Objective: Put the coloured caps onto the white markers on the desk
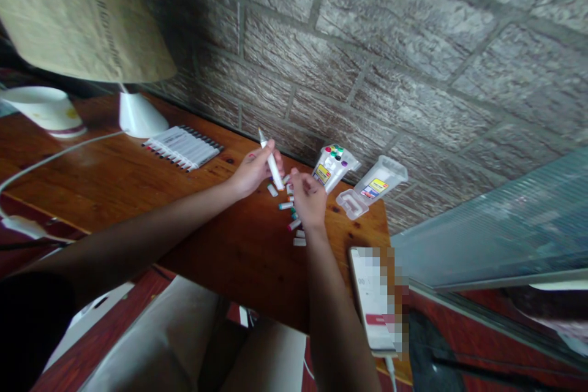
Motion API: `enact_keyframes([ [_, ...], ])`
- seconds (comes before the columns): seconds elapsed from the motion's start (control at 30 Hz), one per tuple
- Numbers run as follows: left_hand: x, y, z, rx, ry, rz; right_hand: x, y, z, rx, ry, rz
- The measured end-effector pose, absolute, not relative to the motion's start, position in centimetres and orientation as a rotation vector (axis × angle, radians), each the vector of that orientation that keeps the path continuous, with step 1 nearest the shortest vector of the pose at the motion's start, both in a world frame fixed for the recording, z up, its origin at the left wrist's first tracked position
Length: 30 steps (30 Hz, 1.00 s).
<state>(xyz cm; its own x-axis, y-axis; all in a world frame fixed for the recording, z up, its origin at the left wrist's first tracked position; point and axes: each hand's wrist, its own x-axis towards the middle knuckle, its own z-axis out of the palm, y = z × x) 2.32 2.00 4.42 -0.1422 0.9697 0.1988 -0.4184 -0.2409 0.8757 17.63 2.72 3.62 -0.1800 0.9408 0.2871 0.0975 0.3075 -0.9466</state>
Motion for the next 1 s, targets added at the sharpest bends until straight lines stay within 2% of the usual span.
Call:
enact_keyframes([
  [0.17, 2.1, 1.9, 4.3, 0.982, 0.854, 1.639, 20.2, 4.9, 3.5, -1.086, -1.54, 0.721],
  [0.47, 2.6, 1.1, 3.8, 1.195, 1.074, 1.357, 19.8, 4.2, 2.8, -1.154, -2.266, 0.5],
  [0.67, 2.5, 1.4, 3.6, 1.125, 1.102, 1.36, 19.5, 4.3, 2.2, -1.213, -2.413, 0.456],
  [1.0, 3.4, 1.3, 2.6, 1.127, 1.113, 1.248, 19.8, 4.6, 1.7, -1.236, -2.334, 0.452],
])
